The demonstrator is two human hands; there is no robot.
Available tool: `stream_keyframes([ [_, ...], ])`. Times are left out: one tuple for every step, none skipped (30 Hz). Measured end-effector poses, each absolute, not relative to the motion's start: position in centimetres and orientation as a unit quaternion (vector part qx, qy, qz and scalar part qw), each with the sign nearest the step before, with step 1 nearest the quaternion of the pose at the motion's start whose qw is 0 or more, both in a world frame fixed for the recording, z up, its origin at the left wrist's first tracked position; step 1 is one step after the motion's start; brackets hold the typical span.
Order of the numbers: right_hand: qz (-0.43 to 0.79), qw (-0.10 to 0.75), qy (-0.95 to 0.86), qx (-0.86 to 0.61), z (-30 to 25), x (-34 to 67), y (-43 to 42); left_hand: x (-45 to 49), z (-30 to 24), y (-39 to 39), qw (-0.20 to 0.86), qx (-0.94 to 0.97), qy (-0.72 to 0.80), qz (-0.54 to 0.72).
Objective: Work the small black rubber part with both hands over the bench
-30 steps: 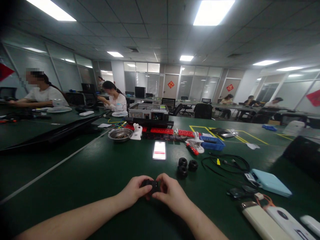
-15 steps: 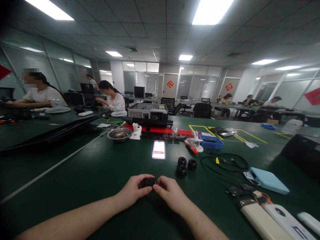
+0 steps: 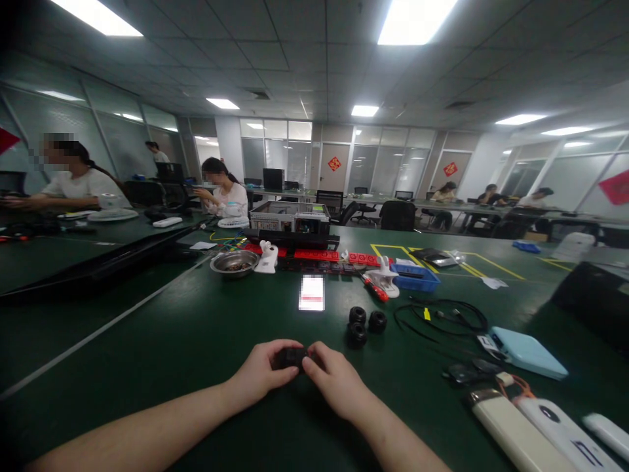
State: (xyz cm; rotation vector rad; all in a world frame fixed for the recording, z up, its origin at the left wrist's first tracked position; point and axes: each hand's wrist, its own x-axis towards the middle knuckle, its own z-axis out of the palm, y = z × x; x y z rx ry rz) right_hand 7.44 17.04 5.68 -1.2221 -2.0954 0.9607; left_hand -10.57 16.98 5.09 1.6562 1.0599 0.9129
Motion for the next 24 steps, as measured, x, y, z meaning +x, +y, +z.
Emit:
stream_keyframes([
  [0.366, 0.265, -0.77, -0.451, 5.59, 7.45, 17.13, -10.62, 5.09, 16.98, 0.462, 0.679, 0.436, 0.369],
  [0.377, 0.265, -0.765, -0.45, 5.51, 7.43, 17.22, -10.67, 5.08, 16.99, 0.454, 0.683, 0.442, 0.364],
  [0.386, 0.263, -0.76, -0.452, 5.47, 7.4, 17.29, -10.72, 5.06, 17.0, 0.445, 0.687, 0.447, 0.36],
  [0.392, 0.261, -0.756, -0.454, 5.45, 7.36, 17.35, -10.76, 5.05, 17.0, 0.439, 0.692, 0.449, 0.356],
  [0.394, 0.259, -0.755, -0.456, 5.47, 7.32, 17.4, -10.78, 5.02, 17.01, 0.438, 0.694, 0.448, 0.354],
  [0.391, 0.258, -0.756, -0.456, 5.52, 7.29, 17.42, -10.79, 4.97, 17.03, 0.446, 0.692, 0.445, 0.352],
  [0.385, 0.26, -0.759, -0.455, 5.58, 7.27, 17.43, -10.78, 4.9, 17.07, 0.462, 0.686, 0.438, 0.352],
  [0.378, 0.265, -0.764, -0.452, 5.66, 7.26, 17.41, -10.74, 4.81, 17.12, 0.483, 0.676, 0.428, 0.355],
  [0.37, 0.27, -0.768, -0.447, 5.75, 7.25, 17.37, -10.69, 4.71, 17.2, 0.508, 0.662, 0.416, 0.36],
  [0.363, 0.275, -0.772, -0.443, 5.83, 7.25, 17.32, -10.63, 4.62, 17.29, 0.533, 0.647, 0.406, 0.364],
  [0.357, 0.278, -0.775, -0.441, 5.91, 7.23, 17.24, -10.57, 4.54, 17.38, 0.552, 0.634, 0.4, 0.365],
  [0.351, 0.278, -0.777, -0.442, 5.98, 7.22, 17.14, -10.51, 4.5, 17.46, 0.566, 0.623, 0.398, 0.365],
  [0.345, 0.276, -0.778, -0.446, 6.05, 7.2, 17.03, -10.47, 4.49, 17.52, 0.574, 0.615, 0.4, 0.363],
  [0.338, 0.272, -0.78, -0.45, 6.1, 7.19, 16.92, -10.44, 4.52, 17.56, 0.578, 0.609, 0.405, 0.361],
  [0.331, 0.268, -0.782, -0.455, 6.14, 7.18, 16.81, -10.42, 4.59, 17.57, 0.58, 0.606, 0.41, 0.358],
  [0.324, 0.264, -0.783, -0.46, 6.17, 7.19, 16.72, -10.42, 4.67, 17.56, 0.579, 0.604, 0.415, 0.357],
  [0.319, 0.258, -0.785, -0.465, 6.18, 7.2, 16.65, -10.44, 4.77, 17.54, 0.576, 0.604, 0.418, 0.358],
  [0.318, 0.249, -0.786, -0.467, 6.17, 7.22, 16.61, -10.46, 4.85, 17.51, 0.573, 0.606, 0.42, 0.358],
  [0.321, 0.241, -0.787, -0.469, 6.13, 7.25, 16.6, -10.49, 4.91, 17.48, 0.57, 0.609, 0.42, 0.359],
  [0.326, 0.235, -0.786, -0.469, 6.07, 7.28, 16.62, -10.53, 4.93, 17.45, 0.564, 0.613, 0.419, 0.361],
  [0.333, 0.231, -0.786, -0.468, 5.98, 7.31, 16.67, -10.57, 4.91, 17.43, 0.556, 0.62, 0.418, 0.364],
  [0.34, 0.23, -0.785, -0.465, 5.87, 7.34, 16.74, -10.6, 4.87, 17.41, 0.544, 0.629, 0.417, 0.367],
  [0.348, 0.233, -0.782, -0.462, 5.75, 7.36, 16.82, -10.63, 4.81, 17.39, 0.53, 0.64, 0.417, 0.368],
  [0.357, 0.239, -0.778, -0.459, 5.64, 7.37, 16.91, -10.65, 4.76, 17.35, 0.516, 0.65, 0.418, 0.368],
])
